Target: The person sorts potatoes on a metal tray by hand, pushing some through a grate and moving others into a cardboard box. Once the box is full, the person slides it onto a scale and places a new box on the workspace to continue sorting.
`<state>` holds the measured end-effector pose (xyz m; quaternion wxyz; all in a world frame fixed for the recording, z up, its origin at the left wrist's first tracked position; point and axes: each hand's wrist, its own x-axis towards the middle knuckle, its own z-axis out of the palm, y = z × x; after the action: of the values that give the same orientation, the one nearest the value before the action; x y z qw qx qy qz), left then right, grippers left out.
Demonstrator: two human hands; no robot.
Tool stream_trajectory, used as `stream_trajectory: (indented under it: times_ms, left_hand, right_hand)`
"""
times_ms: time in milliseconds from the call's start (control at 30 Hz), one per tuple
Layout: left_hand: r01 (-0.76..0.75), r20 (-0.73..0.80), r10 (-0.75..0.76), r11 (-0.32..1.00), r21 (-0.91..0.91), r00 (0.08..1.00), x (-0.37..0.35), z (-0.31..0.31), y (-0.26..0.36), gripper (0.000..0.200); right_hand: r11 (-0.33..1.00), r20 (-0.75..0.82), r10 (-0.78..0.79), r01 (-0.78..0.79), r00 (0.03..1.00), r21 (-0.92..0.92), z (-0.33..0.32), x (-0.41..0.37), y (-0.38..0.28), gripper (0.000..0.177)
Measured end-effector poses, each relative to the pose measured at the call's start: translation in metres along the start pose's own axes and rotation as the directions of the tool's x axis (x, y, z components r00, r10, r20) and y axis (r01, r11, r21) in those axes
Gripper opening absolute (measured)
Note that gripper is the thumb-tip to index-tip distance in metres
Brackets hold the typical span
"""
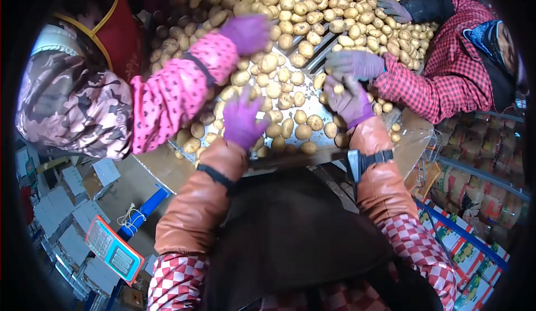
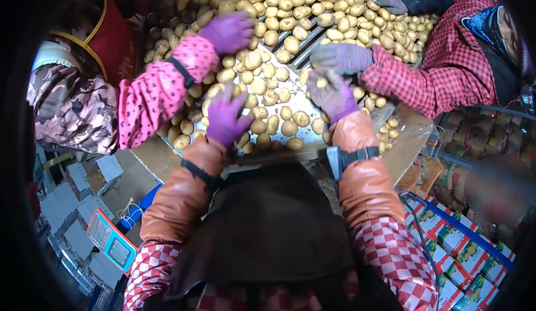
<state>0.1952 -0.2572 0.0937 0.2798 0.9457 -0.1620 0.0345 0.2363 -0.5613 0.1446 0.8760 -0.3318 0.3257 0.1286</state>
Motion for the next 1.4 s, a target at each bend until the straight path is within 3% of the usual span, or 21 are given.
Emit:
stream_trajectory:
  times_ms: [33,67,100,133,167,233,300,433,533,633,667,700,733,767,833,967,1033,1133,1200,1333,1400]
  left_hand:
    - [-0.038,0.049,0.039,0.999,-0.022,0.998,-0.008,-0.009,0.005,0.048]
    - [-0.073,0.109,0.078,0.996,-0.044,0.991,-0.02,-0.02,0.012,0.047]
    - [-0.029,0.151,0.033,0.999,-0.024,0.988,-0.034,-0.024,0.016,0.046]
    - [-0.007,0.13,0.006,1.0,0.01,0.991,-0.047,-0.019,0.008,0.047]
    - [0.044,0.196,-0.04,0.999,-0.018,0.98,-0.045,-0.028,0.006,0.047]
    - [0.081,0.172,-0.076,0.996,-0.025,0.982,-0.05,-0.036,-0.004,0.046]
    - [0.082,0.097,-0.078,0.996,-0.039,0.992,-0.057,-0.043,-0.01,0.038]
    - [-0.104,-0.124,0.112,0.992,0.064,0.986,-0.027,-0.039,0.0,0.029]
    - [-0.222,-0.097,0.259,0.932,0.287,0.961,0.034,-0.021,0.007,0.031]
    - [-0.078,0.097,0.049,0.943,0.322,0.994,0.04,-0.019,-0.006,0.028]
    - [-0.099,-0.026,0.11,0.956,0.277,0.994,0.032,-0.013,-0.018,0.025]
    - [-0.069,0.006,0.07,0.959,0.274,0.998,0.026,-0.019,-0.02,0.026]
    - [-0.042,0.036,0.033,0.961,0.274,0.999,0.025,-0.023,-0.019,0.027]
    - [-0.073,0.006,0.076,0.936,0.343,0.997,0.027,-0.019,-0.019,0.027]
    - [-0.131,-0.042,0.171,0.87,0.475,0.984,0.035,-0.006,-0.017,0.026]
    - [-0.209,0.138,0.157,0.763,0.612,0.978,0.071,0.02,-0.005,0.017]
    - [-0.278,0.241,0.162,0.749,0.601,0.957,0.085,0.018,-0.003,0.015]
    - [-0.284,0.277,0.153,0.799,0.531,0.949,0.092,0.002,0.002,0.021]
    - [-0.286,0.162,0.245,0.902,0.324,0.956,0.085,0.002,0.017,0.033]
    - [-0.586,0.404,0.524,0.809,0.037,0.75,0.012,0.014,0.046,0.051]
    - [-0.525,0.466,0.497,0.847,-0.078,0.732,-0.005,0.013,0.023,0.053]
  right_hand:
    - [0.984,0.202,0.058,-0.022,0.978,-0.177,0.0,0.015,0.003,0.031]
    - [0.809,0.149,-0.06,0.136,0.987,-0.572,-0.01,0.014,0.014,0.029]
    - [0.431,0.297,-0.222,0.366,0.929,-0.825,0.005,0.015,0.029,0.026]
    - [-0.062,0.485,-0.291,0.489,0.825,-0.87,0.022,0.017,0.042,0.023]
    - [-0.381,0.511,-0.203,0.414,0.835,-0.827,0.044,0.016,0.043,0.027]
    - [-0.694,0.532,0.129,0.459,0.837,-0.554,0.054,-0.002,0.051,0.029]
    - [-0.829,0.022,0.477,0.459,0.878,-0.32,0.126,-0.05,0.023,0.029]
    - [-0.787,-0.079,0.481,0.391,0.873,-0.477,0.139,-0.03,0.03,0.022]
    - [-0.8,0.139,0.387,0.407,0.912,-0.442,0.1,0.027,0.047,0.02]
    - [-0.744,0.51,0.178,0.454,0.842,-0.491,0.059,0.062,0.043,0.02]
    - [-0.579,0.525,0.132,0.495,0.841,-0.648,0.042,0.06,0.036,0.021]
    - [0.139,0.09,0.249,0.056,0.964,-0.989,0.046,0.021,0.025,0.022]
    - [0.454,0.143,0.339,-0.028,0.93,-0.89,0.02,0.005,0.014,0.024]
    - [0.66,0.238,0.305,-0.024,0.922,-0.751,0.0,-0.025,0.009,0.025]
    - [0.818,0.24,0.183,-0.013,0.953,-0.575,-0.03,-0.067,0.024,0.035]
    - [0.863,0.318,-0.03,0.185,0.948,-0.47,-0.059,-0.082,0.077,0.063]
    - [0.988,0.13,0.152,-0.149,0.98,-0.038,-0.041,-0.084,0.083,0.06]
    - [0.967,0.066,0.234,-0.239,0.97,0.084,-0.053,-0.079,0.099,0.036]
    - [0.948,0.179,0.223,-0.256,0.958,0.189,-0.074,-0.083,0.106,0.033]
    - [0.933,0.237,0.234,-0.287,0.943,0.218,-0.115,-0.119,0.103,0.027]
    - [0.886,0.242,0.147,-0.236,0.959,0.399,-0.153,-0.153,0.104,0.028]
